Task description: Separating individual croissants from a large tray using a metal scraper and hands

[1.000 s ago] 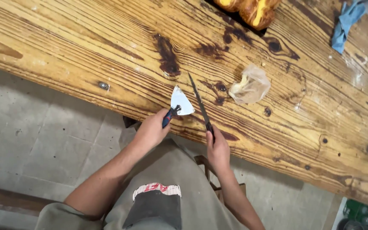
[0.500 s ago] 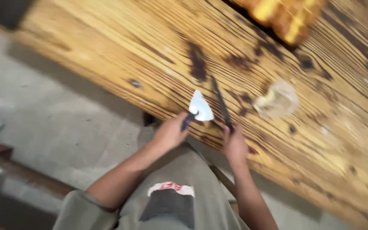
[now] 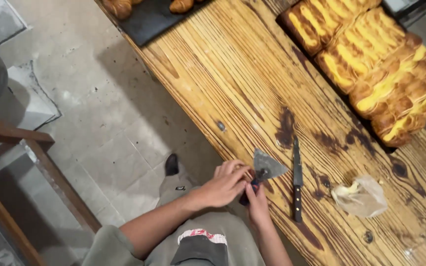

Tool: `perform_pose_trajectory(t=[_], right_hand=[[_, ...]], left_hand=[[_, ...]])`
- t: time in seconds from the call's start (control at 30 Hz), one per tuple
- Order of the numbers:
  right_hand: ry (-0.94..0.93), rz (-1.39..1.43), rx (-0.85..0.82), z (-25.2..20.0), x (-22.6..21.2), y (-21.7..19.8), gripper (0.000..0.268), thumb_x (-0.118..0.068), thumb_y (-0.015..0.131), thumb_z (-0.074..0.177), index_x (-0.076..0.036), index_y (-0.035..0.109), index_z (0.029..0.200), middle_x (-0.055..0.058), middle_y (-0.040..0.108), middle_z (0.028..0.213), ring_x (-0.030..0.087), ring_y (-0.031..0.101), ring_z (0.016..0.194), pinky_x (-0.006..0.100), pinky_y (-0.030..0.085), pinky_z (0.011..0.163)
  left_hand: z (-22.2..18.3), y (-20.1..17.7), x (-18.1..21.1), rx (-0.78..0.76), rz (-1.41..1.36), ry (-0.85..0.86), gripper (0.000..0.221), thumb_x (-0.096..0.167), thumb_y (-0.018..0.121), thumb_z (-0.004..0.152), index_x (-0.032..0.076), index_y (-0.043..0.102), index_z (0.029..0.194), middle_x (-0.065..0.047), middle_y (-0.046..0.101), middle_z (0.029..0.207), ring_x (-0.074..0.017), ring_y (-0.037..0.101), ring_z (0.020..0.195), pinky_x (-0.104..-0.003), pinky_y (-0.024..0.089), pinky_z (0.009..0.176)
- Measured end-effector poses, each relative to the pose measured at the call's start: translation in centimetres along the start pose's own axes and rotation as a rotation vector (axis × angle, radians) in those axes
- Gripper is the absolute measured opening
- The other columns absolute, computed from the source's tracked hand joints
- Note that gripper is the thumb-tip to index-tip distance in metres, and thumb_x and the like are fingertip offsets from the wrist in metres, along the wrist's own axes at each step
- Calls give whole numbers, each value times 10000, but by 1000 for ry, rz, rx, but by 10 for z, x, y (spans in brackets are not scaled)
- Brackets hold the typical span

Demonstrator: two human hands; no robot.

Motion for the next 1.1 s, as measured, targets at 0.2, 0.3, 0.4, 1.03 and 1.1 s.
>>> perform_pose_trajectory(t=[0.2, 0.3, 0.4, 1.03, 1.1], right_hand=[[103, 42, 149, 42, 22, 50, 120, -185, 651, 978, -146, 549, 1027, 23, 426, 647, 123, 402, 462, 269, 272, 393], [-1, -403, 220, 52, 13, 42, 199, -318, 639, 987, -194, 620, 1141, -5, 468, 629, 98, 401, 455, 257, 304, 375], [-239, -881, 358, 62, -23, 54, 390, -376, 594, 991, -69, 689, 1214, 151, 710, 969, 283, 665, 901, 403, 486, 833], [-90, -1195, 427, 191, -78, 268, 502, -445, 673, 886, -146, 658, 1288, 101, 739, 1156, 348, 690, 1047, 469, 508, 886], [-298, -1141, 423, 207, -94, 282, 471, -369, 665, 916, -36, 676, 1248, 161, 723, 1113, 346, 667, 1042, 458, 490, 914]], left_hand=[[-47, -47, -209, 56, 204, -203, 508, 411, 455, 1029, 46, 543, 1370, -226, 588, 1267, -432, 574, 1178, -547, 455, 981], [-109, -30, -409, 221, 196, -285, 303, 266, 499, 922, 46, 621, 1092, -236, 679, 1143, -436, 636, 1007, -539, 464, 876], [-203, -25, -504, 292, 474, 127, 327, 213, 490, 937, 88, 569, 646, -167, 591, 625, -386, 533, 568, -585, 413, 593], [-379, -61, -660, 260, -634, -1461, 386, 353, 466, 1003, 99, 664, 1217, -82, 740, 964, -202, 649, 742, -355, 495, 697], [-319, -99, -656, 382, -532, -1090, 353, 369, 529, 943, 119, 733, 1088, -92, 807, 1080, -194, 742, 1009, -306, 518, 934]])
Point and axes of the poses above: each hand's wrist, its own z-axis towards the middle knuckle, its own y-axis out of the palm, x = y × z, the point moved 9 cm from there along z, towards the middle knuckle
